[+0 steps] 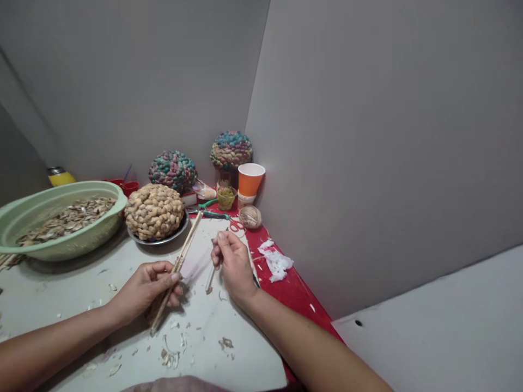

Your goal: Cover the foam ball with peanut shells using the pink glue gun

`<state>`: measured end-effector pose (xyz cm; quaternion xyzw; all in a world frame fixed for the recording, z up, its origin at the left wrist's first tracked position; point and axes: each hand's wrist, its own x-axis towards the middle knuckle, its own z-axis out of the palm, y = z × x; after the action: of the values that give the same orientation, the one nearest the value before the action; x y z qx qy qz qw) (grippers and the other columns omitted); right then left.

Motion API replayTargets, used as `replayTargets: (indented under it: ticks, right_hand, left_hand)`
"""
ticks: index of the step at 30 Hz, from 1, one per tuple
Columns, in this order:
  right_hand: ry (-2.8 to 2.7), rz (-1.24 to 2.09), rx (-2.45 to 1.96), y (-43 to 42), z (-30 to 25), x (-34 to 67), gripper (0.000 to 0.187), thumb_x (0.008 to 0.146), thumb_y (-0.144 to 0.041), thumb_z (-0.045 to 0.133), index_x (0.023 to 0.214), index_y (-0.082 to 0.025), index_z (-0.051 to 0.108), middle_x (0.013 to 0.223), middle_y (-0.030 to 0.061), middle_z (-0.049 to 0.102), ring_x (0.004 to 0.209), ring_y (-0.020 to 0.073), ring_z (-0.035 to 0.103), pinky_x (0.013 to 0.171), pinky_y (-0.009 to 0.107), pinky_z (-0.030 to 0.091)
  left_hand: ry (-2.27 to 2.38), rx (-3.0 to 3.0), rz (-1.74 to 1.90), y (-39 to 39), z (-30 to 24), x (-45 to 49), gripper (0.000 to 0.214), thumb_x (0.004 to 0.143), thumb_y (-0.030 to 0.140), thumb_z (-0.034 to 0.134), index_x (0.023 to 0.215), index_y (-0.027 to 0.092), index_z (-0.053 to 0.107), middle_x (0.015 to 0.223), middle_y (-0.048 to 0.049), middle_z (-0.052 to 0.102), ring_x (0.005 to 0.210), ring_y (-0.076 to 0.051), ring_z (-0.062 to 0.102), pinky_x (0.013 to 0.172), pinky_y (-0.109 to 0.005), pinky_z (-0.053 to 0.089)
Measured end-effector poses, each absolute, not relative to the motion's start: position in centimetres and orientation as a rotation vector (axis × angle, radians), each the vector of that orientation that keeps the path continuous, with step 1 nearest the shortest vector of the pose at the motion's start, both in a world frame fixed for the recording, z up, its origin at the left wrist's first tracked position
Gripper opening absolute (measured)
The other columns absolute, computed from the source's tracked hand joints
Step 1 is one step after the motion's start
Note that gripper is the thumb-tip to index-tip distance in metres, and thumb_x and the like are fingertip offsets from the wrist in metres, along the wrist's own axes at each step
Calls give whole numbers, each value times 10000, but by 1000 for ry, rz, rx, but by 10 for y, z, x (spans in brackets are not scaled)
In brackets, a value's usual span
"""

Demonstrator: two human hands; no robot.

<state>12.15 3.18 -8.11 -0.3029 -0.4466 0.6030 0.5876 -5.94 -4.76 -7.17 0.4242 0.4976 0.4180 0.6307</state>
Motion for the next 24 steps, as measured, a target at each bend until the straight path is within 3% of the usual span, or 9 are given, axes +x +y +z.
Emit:
replayTargets:
  ticks: [6, 11, 16, 24]
  right_hand:
    - [-1128, 1440, -699, 29, -85, 115, 628, 811, -681, 646, 511, -219, 344, 437, -90, 289, 344, 48, 255, 336, 210, 197]
    - [-1276, 1393, -731, 31, -89, 116, 590, 776, -682, 685, 535, -193, 461, 453, -51, 434, 391, 60, 377, 414, 212, 290]
    - [-1312, 1388, -754, 32, -92, 117, 414, 765, -568, 763, 778, -202, 570, 541, -66, 511, 460, 79, 442, 461, 202, 325]
    - [-1465, 1373, -883, 32, -99, 119, 549, 804, -706, 622, 649, -183, 553, 561, -23, 528, 447, 86, 448, 471, 231, 347]
  left_hand:
    - [1268, 1379, 783, -44, -54, -75, 496, 747, 661, 614, 758, 175, 517, 673, -10, 612, 544, -123, 565, 586, -268, 465]
    - [1437, 1689, 595, -52, -25, -107, 314, 810, 444, 599, 673, 166, 550, 596, 39, 480, 565, -111, 425, 545, -228, 320]
    - [1714, 1869, 349, -75, -11, -154, 185, 792, 277, 559, 645, 166, 572, 581, 34, 480, 562, -119, 369, 535, -247, 244]
    - [2059, 1914, 86, -99, -21, -199, 149, 773, 226, 529, 668, 169, 618, 608, 0, 563, 562, -139, 398, 542, -261, 248]
